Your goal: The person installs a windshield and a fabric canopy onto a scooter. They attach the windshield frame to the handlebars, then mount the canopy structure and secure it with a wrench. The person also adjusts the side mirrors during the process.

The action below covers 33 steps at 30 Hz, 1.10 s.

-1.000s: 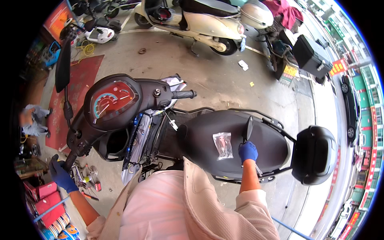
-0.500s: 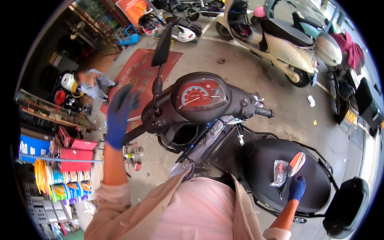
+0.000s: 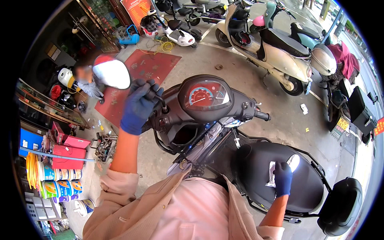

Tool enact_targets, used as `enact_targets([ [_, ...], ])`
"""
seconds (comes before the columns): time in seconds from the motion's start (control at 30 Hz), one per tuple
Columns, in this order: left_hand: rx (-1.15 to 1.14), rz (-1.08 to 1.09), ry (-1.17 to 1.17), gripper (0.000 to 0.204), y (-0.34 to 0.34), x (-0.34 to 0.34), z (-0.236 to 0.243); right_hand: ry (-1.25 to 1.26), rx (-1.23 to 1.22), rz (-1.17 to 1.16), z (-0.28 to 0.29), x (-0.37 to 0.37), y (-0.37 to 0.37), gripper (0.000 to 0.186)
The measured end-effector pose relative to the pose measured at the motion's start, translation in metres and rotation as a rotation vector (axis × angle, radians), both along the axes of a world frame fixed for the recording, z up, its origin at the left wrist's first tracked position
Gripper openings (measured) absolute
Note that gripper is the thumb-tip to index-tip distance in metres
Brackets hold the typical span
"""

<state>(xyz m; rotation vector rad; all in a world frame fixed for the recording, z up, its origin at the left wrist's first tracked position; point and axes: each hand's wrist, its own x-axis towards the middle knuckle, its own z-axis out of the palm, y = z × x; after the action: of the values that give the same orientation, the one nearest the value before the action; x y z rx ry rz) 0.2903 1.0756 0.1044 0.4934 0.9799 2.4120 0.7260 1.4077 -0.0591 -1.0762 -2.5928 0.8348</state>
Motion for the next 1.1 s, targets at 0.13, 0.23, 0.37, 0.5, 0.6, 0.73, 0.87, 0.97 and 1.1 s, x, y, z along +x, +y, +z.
enact_targets([
  [0.13, -0.176, 0.138, 0.032, 0.011, 0.002, 0.017, 0.013, 0.168, -0.182, 0.123, 0.067, -0.044, -0.018, 0.015],
  [0.23, -0.379, 0.186, -0.008, 0.019, 0.018, 0.003, 0.013, 0.358, -0.834, -0.034, 0.146, -0.090, -0.022, 0.021],
  [0.37, -0.916, -0.095, 0.197, 0.027, 0.049, -0.022, 0.022, 1.176, -0.867, 0.307, 0.181, -0.162, -0.058, 0.032],
  [0.5, -1.406, 0.078, 1.239, 0.032, 0.086, 0.001, 0.021, 0.784, -0.985, 0.019, 0.065, -0.219, -0.137, 0.023],
  [0.6, -1.238, 0.012, 1.582, 0.038, 0.056, 0.032, 0.032, 0.662, -1.610, -0.207, 0.070, -0.236, -0.140, 0.028],
  [0.73, -0.775, -0.142, 0.761, 0.046, 0.004, 0.054, 0.023, 0.921, -1.510, -0.030, 0.090, -0.240, -0.070, 0.023],
  [0.87, -0.324, -0.071, 0.624, 0.029, -0.031, 0.015, -0.013, 0.951, -1.918, 0.263, 0.098, -0.240, -0.029, 0.031],
  [0.97, -0.223, 0.046, 0.286, 0.023, -0.021, 0.019, -0.003, 1.153, -1.701, -0.066, 0.132, -0.247, -0.055, 0.034],
  [1.1, -0.433, 0.139, 0.294, 0.027, -0.009, 0.013, 0.011, 0.686, -1.329, 0.069, 0.054, -0.223, -0.129, 0.037],
])
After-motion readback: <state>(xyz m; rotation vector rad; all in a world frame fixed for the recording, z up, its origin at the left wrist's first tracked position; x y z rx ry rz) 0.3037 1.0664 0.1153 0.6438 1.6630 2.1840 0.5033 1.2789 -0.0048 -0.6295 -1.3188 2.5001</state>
